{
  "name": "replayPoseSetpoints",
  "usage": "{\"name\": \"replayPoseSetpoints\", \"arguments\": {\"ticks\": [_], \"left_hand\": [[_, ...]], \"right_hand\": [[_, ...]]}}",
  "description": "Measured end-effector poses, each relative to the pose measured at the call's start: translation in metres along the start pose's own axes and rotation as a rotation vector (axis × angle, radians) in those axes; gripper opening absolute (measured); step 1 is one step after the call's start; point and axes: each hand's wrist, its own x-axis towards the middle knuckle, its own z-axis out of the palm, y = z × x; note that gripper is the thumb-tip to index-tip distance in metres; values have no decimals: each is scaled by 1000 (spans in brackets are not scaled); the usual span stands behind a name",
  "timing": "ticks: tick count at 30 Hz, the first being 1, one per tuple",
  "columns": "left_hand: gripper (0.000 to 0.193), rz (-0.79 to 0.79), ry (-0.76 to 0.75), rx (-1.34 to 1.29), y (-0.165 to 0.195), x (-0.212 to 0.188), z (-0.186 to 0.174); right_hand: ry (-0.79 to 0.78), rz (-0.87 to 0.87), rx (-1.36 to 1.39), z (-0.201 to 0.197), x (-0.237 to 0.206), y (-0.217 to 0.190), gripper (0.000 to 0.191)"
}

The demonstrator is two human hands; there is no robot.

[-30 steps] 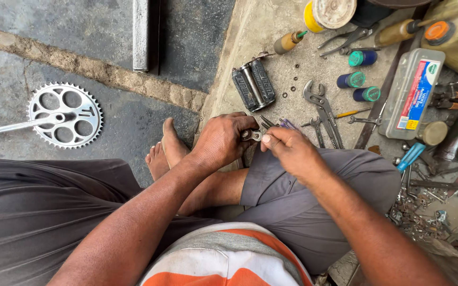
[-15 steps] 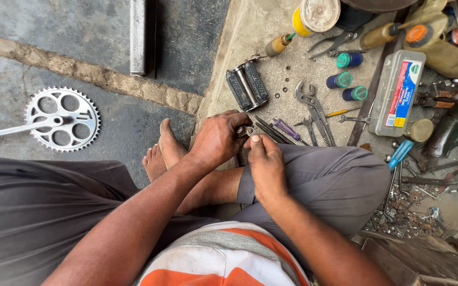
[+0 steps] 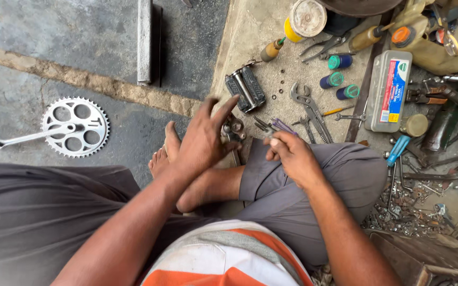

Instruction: The person sits on the floor and uses a screwdriver and wrench to disassemble and reassemble a small mechanical component. They remove a screw, separate parts, and then reattach them, tightening the screw back into place.

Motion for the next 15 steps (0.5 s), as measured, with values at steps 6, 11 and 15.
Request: {"name": "replayPoseSetpoints", "arguments": {"ticks": [6,11,15], "left_hand": [[46,22,-394,31,-5,31,2],[41,37,-385,-2,-7,42,7],[36,-57,-440,-89,-14,48,16]], "right_hand": [[-188,-23,-129,-17,17,-13,13],[-139,-37,283,-24,41,-21,11],[-50,-83,637,-16,58,-26,44]]}}
